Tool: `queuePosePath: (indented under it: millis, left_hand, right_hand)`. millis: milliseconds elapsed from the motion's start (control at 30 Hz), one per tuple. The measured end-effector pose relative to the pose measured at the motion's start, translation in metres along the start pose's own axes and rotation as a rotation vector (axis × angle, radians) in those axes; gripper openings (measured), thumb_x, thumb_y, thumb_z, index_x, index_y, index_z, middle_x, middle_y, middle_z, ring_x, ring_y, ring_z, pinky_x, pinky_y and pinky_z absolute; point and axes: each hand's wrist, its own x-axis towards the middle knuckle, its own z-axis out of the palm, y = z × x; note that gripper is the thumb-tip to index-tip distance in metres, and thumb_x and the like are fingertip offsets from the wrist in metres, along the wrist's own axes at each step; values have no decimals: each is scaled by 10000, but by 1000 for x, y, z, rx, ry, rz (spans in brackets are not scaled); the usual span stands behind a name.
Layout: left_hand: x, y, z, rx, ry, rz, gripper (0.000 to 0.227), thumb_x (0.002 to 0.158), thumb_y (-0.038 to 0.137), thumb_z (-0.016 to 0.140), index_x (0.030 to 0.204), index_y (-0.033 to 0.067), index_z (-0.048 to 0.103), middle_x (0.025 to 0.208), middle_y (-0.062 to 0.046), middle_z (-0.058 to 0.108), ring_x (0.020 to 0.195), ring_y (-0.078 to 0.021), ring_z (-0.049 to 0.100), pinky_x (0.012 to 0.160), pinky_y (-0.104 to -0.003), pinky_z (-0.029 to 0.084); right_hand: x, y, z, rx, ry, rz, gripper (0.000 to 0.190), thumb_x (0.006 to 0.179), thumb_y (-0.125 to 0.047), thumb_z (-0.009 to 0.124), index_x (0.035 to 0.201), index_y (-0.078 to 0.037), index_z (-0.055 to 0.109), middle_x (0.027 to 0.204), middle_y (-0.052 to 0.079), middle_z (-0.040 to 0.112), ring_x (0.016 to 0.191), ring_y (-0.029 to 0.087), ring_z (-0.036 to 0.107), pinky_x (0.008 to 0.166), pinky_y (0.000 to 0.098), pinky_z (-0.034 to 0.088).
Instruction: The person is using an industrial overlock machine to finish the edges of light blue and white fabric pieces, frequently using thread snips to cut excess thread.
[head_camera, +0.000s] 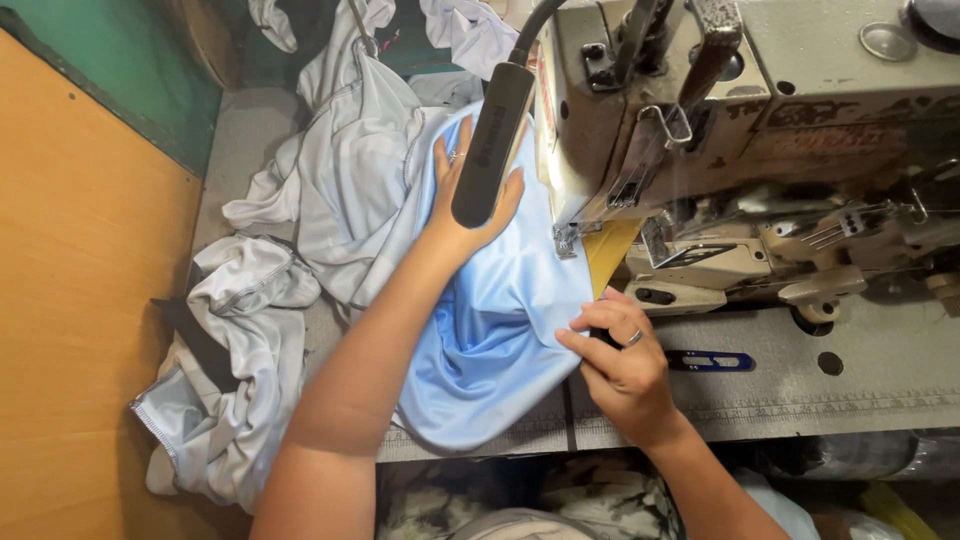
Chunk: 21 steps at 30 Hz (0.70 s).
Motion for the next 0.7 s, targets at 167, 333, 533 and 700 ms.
queuePosePath:
  millis: [167, 333, 533, 700]
  left_hand:
    - [-109, 71, -38, 15, 466, 69, 666, 895, 418, 737, 1388, -1, 576, 1471, -255, 478, 1400, -486, 407, 1164, -639, 288]
    - [-275, 74, -45, -20, 140, 380, 258, 969, 268, 782, 1163, 159, 653, 1187, -102, 559, 1034, -301, 586, 940, -483, 524]
    - [-255, 83, -165, -280, 210, -149, 509, 706, -181, 487, 1107, 64, 684, 1023, -101, 735, 966, -293, 717, 907, -397, 566]
    - [-169, 131, -243, 72, 68, 534, 93, 1051, 34, 635, 978, 55, 581, 770, -57, 577, 537, -116, 508, 342, -206, 434]
  right_hand:
    - [5, 8, 6, -54, 120, 29, 177, 842, 36, 728, 927, -97, 808, 983, 39, 715, 1008, 276, 695, 1076, 495, 517]
    - [14, 5, -8, 53, -9, 92, 294, 870, 118, 670, 1010, -115, 783, 1010, 46, 665, 1013, 247, 635, 1123, 528, 477]
    - [36, 12, -26, 83, -238, 91, 257, 815, 112, 656, 922, -79, 790, 1012, 35, 675, 1025, 271, 581, 957, 387, 470]
    - [58, 24, -34, 216, -482, 7, 240, 744, 92, 628, 901, -86, 662, 1155, 31, 724, 1220, 247, 610, 1191, 500, 380]
